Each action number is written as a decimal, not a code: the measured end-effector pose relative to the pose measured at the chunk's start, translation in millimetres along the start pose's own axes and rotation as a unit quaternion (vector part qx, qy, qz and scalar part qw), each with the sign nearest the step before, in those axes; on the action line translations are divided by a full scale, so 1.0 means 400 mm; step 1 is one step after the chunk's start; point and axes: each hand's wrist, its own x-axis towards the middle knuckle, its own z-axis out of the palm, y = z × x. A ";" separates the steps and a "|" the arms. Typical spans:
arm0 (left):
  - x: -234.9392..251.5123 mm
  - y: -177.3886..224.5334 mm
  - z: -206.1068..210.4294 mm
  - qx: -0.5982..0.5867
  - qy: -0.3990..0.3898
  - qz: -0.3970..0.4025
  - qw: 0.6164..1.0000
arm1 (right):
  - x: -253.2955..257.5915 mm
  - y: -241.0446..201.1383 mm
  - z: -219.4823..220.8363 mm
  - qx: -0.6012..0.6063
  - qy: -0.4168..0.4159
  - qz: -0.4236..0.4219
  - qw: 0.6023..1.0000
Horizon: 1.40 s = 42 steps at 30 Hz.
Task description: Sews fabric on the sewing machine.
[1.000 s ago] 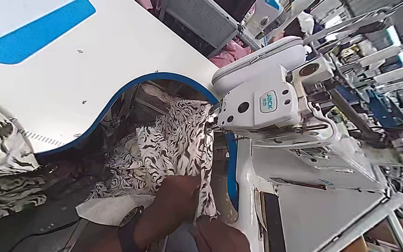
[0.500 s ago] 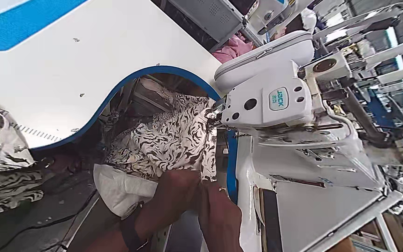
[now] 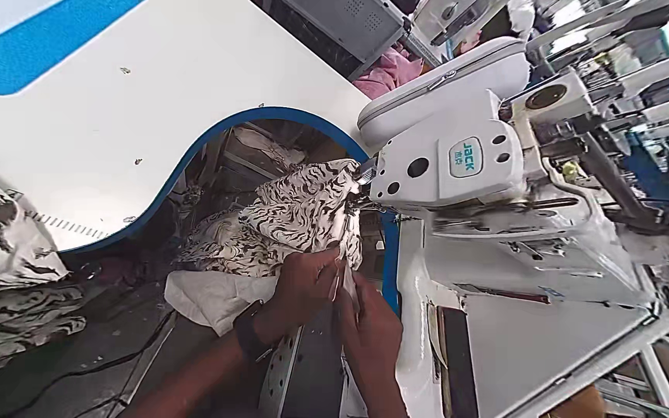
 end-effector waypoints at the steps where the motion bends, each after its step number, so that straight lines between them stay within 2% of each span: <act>1: -0.009 0.011 -0.003 0.016 -0.009 -0.004 1.000 | -0.020 0.023 -0.016 0.034 -0.014 0.019 0.999; 3: -0.025 0.017 -0.009 0.046 -0.039 0.014 0.998 | -0.027 0.028 -0.050 0.048 -0.022 0.003 0.999; 5: -0.017 0.012 -0.020 0.037 -0.094 0.029 0.994 | 0.005 -0.010 -0.067 -0.032 -0.018 -0.074 0.997; 7: 0.013 -0.004 -0.038 -0.002 -0.139 0.033 0.990 | 0.038 -0.044 -0.048 -0.111 0.003 -0.130 0.985; 10: 0.055 -0.040 -0.038 -0.096 -0.153 0.021 0.983 | 0.067 -0.055 -0.022 -0.156 0.017 -0.140 0.978; 13: 0.065 -0.040 -0.020 -0.109 -0.105 0.003 0.988 | 0.085 -0.041 0.002 -0.122 0.022 -0.118 0.985; 17: -0.013 0.031 -0.034 0.074 -0.041 0.009 0.996 | 0.030 -0.011 -0.025 -0.101 -0.067 0.003 0.993; 20: -0.068 0.022 -0.062 0.166 0.005 0.036 0.985 | -0.069 0.081 -0.015 -0.104 -0.101 0.078 0.986; 21: -0.067 0.021 -0.074 0.179 0.002 0.039 0.983 | -0.089 0.116 -0.016 -0.057 -0.113 0.106 0.986; 22: -0.059 0.022 -0.083 0.184 -0.005 0.040 0.982 | -0.098 0.153 -0.022 0.046 -0.112 0.132 0.984; 24: -0.045 0.030 -0.086 0.190 -0.016 0.062 0.980 | -0.104 0.201 -0.044 0.295 -0.068 0.150 0.941; 25: -0.046 0.037 -0.079 0.193 -0.020 0.082 0.978 | -0.095 0.189 -0.074 0.346 -0.049 0.127 0.928; 26: -0.059 0.047 -0.066 0.203 -0.027 0.099 0.974 | -0.086 0.158 -0.120 0.290 -0.049 0.064 0.954; 27: -0.084 0.054 -0.046 0.221 -0.029 0.119 0.968 | -0.080 0.112 -0.170 0.162 -0.062 -0.013 0.985; 28: -0.114 0.058 -0.023 0.240 -0.025 0.135 0.961 | -0.075 0.053 -0.207 0.030 -0.083 -0.080 0.993; 30: -0.158 0.056 0.007 0.257 -0.005 0.148 0.955 | -0.085 -0.037 -0.211 -0.096 -0.134 -0.134 0.977; 33: -0.147 0.030 0.007 0.206 0.031 0.130 0.969 | -0.074 -0.062 -0.162 -0.103 -0.177 -0.117 0.972; 36: -0.119 0.006 0.033 0.143 0.070 0.095 0.983 | -0.045 -0.041 -0.180 -0.071 -0.242 -0.089 0.964; 39: -0.055 -0.001 0.026 0.134 0.044 0.103 0.985 | -0.018 -0.032 -0.193 -0.070 -0.281 -0.095 0.952; 42: -0.046 0.033 0.009 0.174 0.010 0.085 0.981 | -0.020 -0.024 -0.194 -0.070 -0.297 -0.082 0.949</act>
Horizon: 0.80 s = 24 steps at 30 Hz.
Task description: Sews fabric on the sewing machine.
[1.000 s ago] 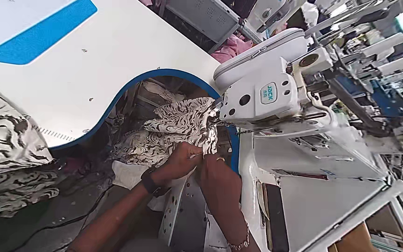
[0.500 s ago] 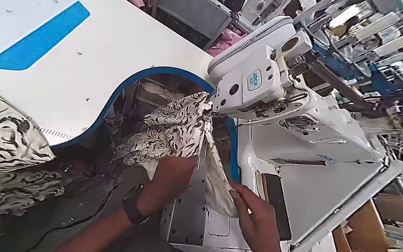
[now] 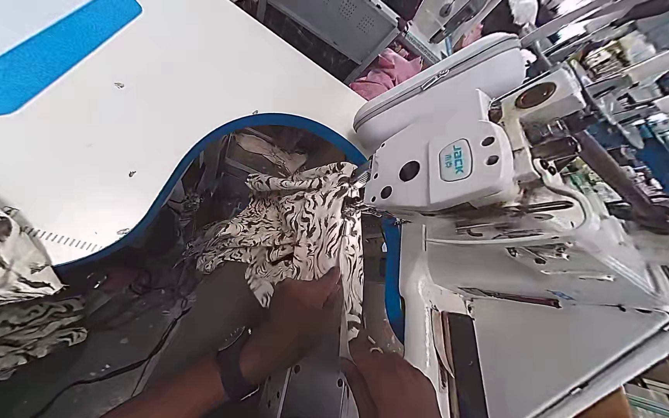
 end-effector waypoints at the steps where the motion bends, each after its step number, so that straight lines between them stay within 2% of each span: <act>1: -0.008 0.008 -0.006 0.010 -0.002 -0.001 1.000 | 0.000 0.001 -0.001 0.002 -0.005 0.004 1.000; 5: -0.025 0.007 -0.004 0.021 0.025 0.015 0.999 | 0.003 0.001 -0.004 -0.009 -0.004 0.006 1.000; 9: -0.006 0.002 -0.009 0.004 -0.014 0.011 1.000 | 0.029 0.025 0.055 0.000 0.117 -0.024 0.993; 11: -0.005 -0.005 -0.015 -0.012 -0.031 0.009 0.999 | 0.033 0.040 0.080 0.015 0.138 -0.032 0.990; 15: 0.000 0.005 -0.045 -0.030 -0.092 -0.034 0.995 | 0.015 0.049 0.072 0.101 0.088 -0.052 0.990; 18: 0.000 0.009 -0.039 -0.016 -0.100 -0.028 0.994 | 0.010 0.038 0.069 0.083 0.088 -0.066 0.990; 22: -0.002 0.006 -0.038 -0.008 -0.085 -0.020 0.996 | 0.005 0.035 0.033 0.061 -0.050 -0.004 0.997; 24: -0.009 0.002 -0.026 0.002 -0.064 -0.001 0.998 | -0.002 0.046 0.019 0.079 -0.014 -0.053 0.995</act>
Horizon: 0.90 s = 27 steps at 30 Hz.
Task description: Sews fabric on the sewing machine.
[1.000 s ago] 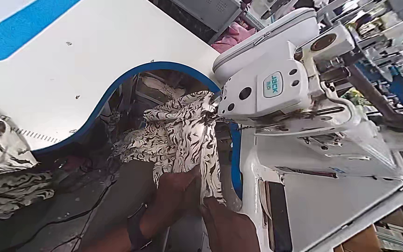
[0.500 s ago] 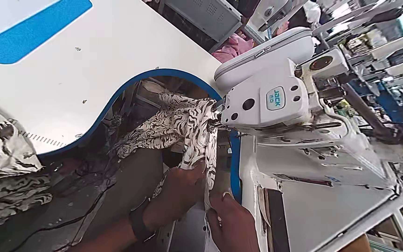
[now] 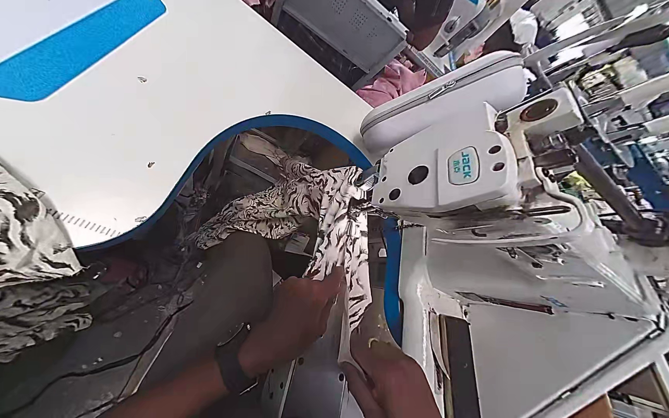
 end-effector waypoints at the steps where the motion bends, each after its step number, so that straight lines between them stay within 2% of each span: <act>1: 0.000 -0.001 0.008 0.008 0.013 0.009 1.000 | 0.001 0.008 -0.005 0.012 0.028 -0.027 0.999; 3: 0.006 0.003 0.014 0.026 0.031 0.015 0.999 | 0.013 0.021 -0.008 0.026 0.057 -0.054 0.997; 6: 0.006 0.004 0.015 0.040 0.035 0.012 0.999 | 0.020 0.018 0.008 0.058 0.083 -0.048 0.994; 10: 0.003 0.005 0.004 0.015 0.003 0.001 1.000 | 0.033 -0.002 0.045 0.165 0.201 -0.018 0.965; 14: 0.002 0.001 -0.014 -0.034 -0.031 -0.015 0.999 | 0.043 -0.008 0.061 0.225 0.234 -0.002 0.946; 17: 0.013 -0.003 -0.020 -0.057 -0.062 -0.030 0.996 | 0.050 -0.012 0.085 0.102 0.307 -0.036 0.946; 19: 0.026 -0.002 -0.024 -0.069 -0.073 -0.046 0.994 | 0.059 -0.014 0.098 -0.024 0.357 -0.077 0.931; 21: 0.036 0.001 -0.030 -0.084 -0.088 -0.058 0.991 | 0.064 -0.012 0.109 -0.096 0.381 -0.105 0.914; 24: 0.036 -0.003 -0.035 -0.111 -0.086 -0.057 0.988 | 0.084 -0.001 0.124 -0.119 0.403 -0.101 0.902; 27: 0.025 -0.016 -0.027 -0.140 -0.077 -0.042 0.986 | 0.116 0.020 0.134 -0.073 0.422 -0.093 0.899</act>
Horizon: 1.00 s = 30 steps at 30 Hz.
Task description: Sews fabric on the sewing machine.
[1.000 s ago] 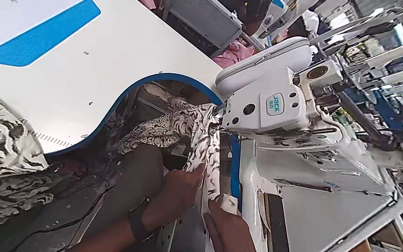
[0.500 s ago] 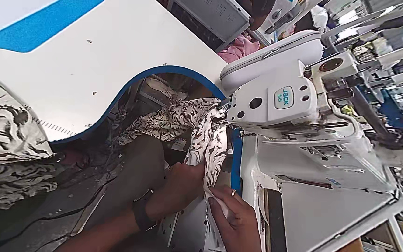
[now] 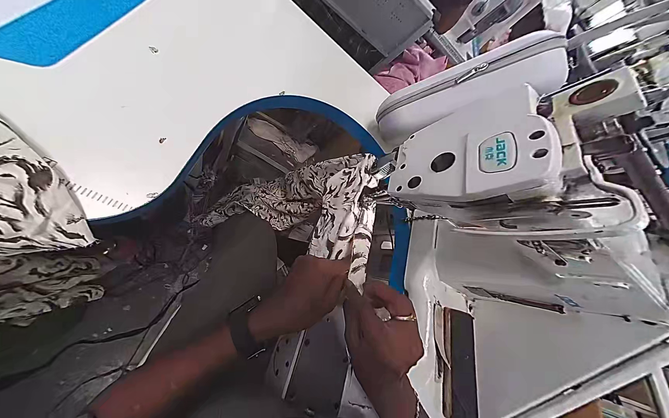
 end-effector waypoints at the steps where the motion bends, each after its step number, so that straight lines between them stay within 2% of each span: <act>1: -0.003 -0.006 0.007 -0.002 0.013 0.013 1.000 | 0.002 0.009 0.012 0.013 0.013 0.003 1.000; 3: -0.004 -0.019 0.031 0.027 0.073 0.063 0.995 | -0.004 0.020 0.038 0.037 0.037 0.016 0.998; 5: 0.013 -0.041 0.061 0.080 0.160 0.124 0.976 | -0.014 0.023 0.056 0.049 0.052 0.024 0.997; 7: 0.044 -0.058 0.073 0.113 0.207 0.157 0.959 | -0.013 0.027 0.065 0.048 0.055 0.031 0.997; 13: 0.117 -0.054 0.075 0.223 0.263 0.148 0.927 | 0.034 0.051 0.098 0.019 0.024 0.077 0.997; 18: 0.137 -0.049 0.074 0.249 0.244 0.150 0.925 | 0.041 0.064 0.110 0.007 -0.018 0.085 0.996; 21: 0.111 0.029 0.003 0.177 0.230 0.137 0.947 | 0.028 0.049 0.107 0.017 -0.014 0.080 0.997; 23: 0.132 0.080 -0.085 0.101 0.194 0.054 0.974 | 0.020 0.027 0.110 -0.005 -0.042 0.074 0.996; 25: 0.213 0.002 -0.112 -0.064 0.107 -0.062 0.990 | 0.021 0.011 0.104 -0.022 -0.067 0.065 0.995; 27: 0.327 -0.113 -0.066 -0.254 0.045 -0.173 0.950 | 0.031 0.012 0.102 -0.032 -0.063 0.058 0.996; 28: 0.380 -0.133 -0.062 -0.317 0.025 -0.205 0.926 | 0.035 0.014 0.107 -0.034 -0.055 0.057 0.996; 30: 0.486 -0.125 -0.085 -0.299 0.041 -0.206 0.931 | 0.037 0.013 0.115 -0.034 -0.047 0.062 0.996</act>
